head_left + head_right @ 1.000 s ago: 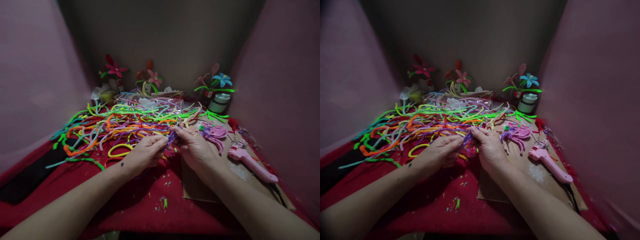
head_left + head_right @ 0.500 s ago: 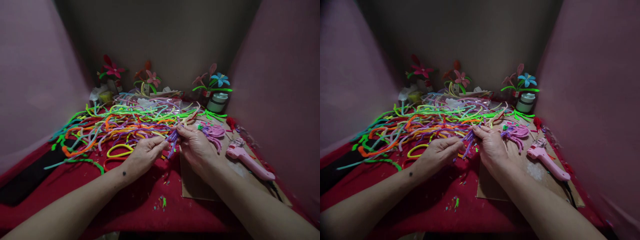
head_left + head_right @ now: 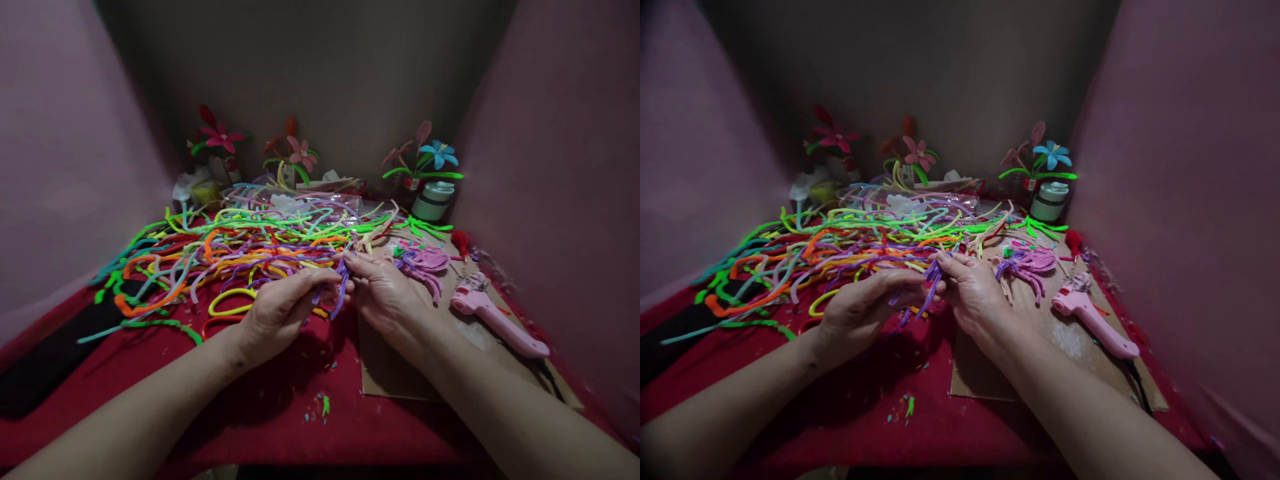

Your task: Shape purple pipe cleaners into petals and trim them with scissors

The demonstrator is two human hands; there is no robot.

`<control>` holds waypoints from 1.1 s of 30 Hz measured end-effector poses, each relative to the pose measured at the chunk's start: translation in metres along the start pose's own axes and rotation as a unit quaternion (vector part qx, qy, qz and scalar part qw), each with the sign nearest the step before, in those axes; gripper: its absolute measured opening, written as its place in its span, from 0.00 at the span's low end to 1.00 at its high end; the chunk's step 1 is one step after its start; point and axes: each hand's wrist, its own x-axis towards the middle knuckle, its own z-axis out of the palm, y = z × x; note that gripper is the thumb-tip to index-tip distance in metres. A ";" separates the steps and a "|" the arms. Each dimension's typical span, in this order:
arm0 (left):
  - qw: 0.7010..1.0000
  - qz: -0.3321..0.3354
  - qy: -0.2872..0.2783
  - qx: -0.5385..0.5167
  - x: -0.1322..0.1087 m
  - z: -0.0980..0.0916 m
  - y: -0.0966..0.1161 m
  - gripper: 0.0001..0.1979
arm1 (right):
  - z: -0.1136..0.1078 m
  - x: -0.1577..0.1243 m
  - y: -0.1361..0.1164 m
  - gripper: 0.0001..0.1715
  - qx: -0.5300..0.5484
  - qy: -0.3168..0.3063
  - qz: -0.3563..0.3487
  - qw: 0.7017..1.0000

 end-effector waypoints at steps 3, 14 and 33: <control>1.000 0.017 0.009 -0.019 0.003 -0.003 0.001 0.14 | 0.000 -0.001 0.002 0.05 0.000 -0.010 0.022 1.000; 0.993 -0.048 -0.069 -0.084 0.012 -0.016 0.013 0.12 | -0.003 -0.001 0.008 0.09 -0.058 -0.069 0.024 0.996; 0.990 -0.082 -0.102 -0.054 0.018 -0.026 0.018 0.07 | 0.000 -0.006 0.007 0.04 -0.138 -0.097 0.017 0.985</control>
